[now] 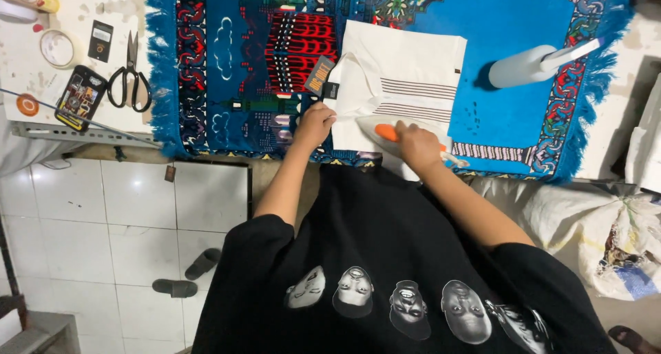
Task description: Ironing a white patterned shirt on a work table using a spray bottle and a hand iron.
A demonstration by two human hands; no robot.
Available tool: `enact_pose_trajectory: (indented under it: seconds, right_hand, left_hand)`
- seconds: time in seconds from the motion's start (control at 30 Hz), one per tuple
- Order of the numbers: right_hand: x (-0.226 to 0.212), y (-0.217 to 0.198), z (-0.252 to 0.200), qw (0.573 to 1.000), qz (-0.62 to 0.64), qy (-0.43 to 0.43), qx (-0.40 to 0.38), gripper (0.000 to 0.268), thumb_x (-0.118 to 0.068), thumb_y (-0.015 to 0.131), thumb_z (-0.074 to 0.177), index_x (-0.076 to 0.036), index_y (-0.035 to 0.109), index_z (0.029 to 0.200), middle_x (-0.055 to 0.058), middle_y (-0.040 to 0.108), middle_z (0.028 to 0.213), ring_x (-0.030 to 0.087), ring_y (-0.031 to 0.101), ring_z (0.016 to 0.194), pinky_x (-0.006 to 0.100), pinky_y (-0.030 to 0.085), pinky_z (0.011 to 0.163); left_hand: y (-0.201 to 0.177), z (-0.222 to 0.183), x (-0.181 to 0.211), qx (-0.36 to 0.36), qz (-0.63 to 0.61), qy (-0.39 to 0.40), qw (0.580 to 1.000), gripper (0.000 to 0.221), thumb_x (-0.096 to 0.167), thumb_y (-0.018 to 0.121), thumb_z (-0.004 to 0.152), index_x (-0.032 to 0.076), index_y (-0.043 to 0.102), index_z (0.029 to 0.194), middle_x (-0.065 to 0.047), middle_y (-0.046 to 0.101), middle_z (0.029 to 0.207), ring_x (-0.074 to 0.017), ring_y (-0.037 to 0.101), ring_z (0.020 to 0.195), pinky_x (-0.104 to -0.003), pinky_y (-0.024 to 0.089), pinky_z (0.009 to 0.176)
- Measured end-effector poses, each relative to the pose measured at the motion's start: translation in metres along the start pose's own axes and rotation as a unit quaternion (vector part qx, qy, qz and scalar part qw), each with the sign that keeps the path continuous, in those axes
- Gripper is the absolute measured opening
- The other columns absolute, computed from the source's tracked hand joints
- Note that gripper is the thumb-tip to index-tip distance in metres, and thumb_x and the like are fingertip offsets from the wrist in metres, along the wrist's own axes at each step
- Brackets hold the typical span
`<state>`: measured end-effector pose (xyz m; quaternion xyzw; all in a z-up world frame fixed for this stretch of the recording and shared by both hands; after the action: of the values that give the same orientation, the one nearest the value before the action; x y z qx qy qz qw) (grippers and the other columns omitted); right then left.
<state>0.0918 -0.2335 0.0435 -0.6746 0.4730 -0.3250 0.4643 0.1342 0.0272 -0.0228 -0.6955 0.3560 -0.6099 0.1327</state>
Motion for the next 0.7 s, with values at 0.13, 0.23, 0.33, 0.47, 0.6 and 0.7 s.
enact_pose_trajectory:
  seconds: [0.13,0.23,0.33,0.47,0.6,0.7]
  right_hand:
    - [0.087,0.017,-0.032,0.998,0.005,0.063,0.007,0.024,-0.029,0.066,0.091,-0.016,0.061,0.110,0.009,0.067,0.080,0.036,0.075,0.075,0.047,0.060,0.066]
    - [0.125,0.018,-0.055,0.995,0.013,0.096,-0.007,0.025,-0.033,0.066,0.088,-0.017,0.059,0.106,0.009,0.065,0.081,0.037,0.075,0.078,0.047,0.060,0.068]
    - [0.136,0.025,-0.060,0.994,0.013,0.106,-0.023,0.025,-0.035,0.067,0.085,-0.020,0.059,0.104,0.005,0.066,0.080,0.031,0.075,0.080,0.043,0.060,0.071]
    - [0.106,0.015,-0.070,0.991,0.051,0.046,-0.119,0.029,-0.036,0.065,0.083,-0.019,0.065,0.106,0.010,0.075,0.089,0.035,0.076,0.093,0.047,0.060,0.084]
    - [0.110,0.038,-0.090,0.984,0.031,0.044,-0.170,0.030,-0.037,0.060,0.085,-0.024,0.064,0.112,0.007,0.076,0.093,0.030,0.076,0.098,0.044,0.061,0.088]
    - [0.112,0.030,-0.110,0.977,0.032,0.093,-0.191,0.026,-0.030,0.061,0.085,-0.014,0.068,0.105,0.012,0.077,0.093,0.034,0.076,0.096,0.047,0.060,0.087]
  left_hand:
    - [-0.004,0.000,0.010,0.025,-0.010,-0.013,1.000,0.013,0.014,0.072,0.094,0.009,0.075,0.105,-0.011,0.067,0.101,-0.0310,0.066,0.102,-0.040,0.057,0.090]
    - [-0.017,-0.005,0.031,0.022,-0.027,-0.035,0.999,0.023,0.020,0.075,0.093,0.005,0.073,0.109,-0.012,0.065,0.106,-0.0311,0.066,0.105,-0.042,0.057,0.091]
    - [-0.014,-0.010,0.034,0.001,-0.024,-0.060,0.998,0.029,0.021,0.074,0.093,0.003,0.069,0.115,-0.014,0.061,0.114,-0.0343,0.062,0.113,-0.043,0.056,0.093]
    - [-0.009,-0.020,0.038,0.015,-0.008,-0.065,0.998,0.042,0.020,0.076,0.093,0.004,0.060,0.130,-0.013,0.052,0.129,-0.0359,0.054,0.125,-0.045,0.055,0.098]
    - [-0.029,-0.052,0.086,0.085,-0.019,-0.041,0.995,0.070,0.007,0.065,0.101,0.007,0.030,0.161,-0.022,0.027,0.161,-0.0443,0.045,0.139,-0.052,0.057,0.099]
    - [-0.023,-0.073,0.086,0.154,-0.012,-0.034,0.987,0.076,0.008,0.071,0.096,-0.001,0.028,0.159,-0.029,0.018,0.161,-0.0462,0.046,0.137,-0.054,0.057,0.101]
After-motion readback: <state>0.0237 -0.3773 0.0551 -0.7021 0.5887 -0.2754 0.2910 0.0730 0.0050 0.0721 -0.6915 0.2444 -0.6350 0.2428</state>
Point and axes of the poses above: each hand's wrist, its own z-axis towards the middle knuckle, its own y-axis out of the palm, x = y × z, the point moved 8 cm from there along z, towards the middle knuckle
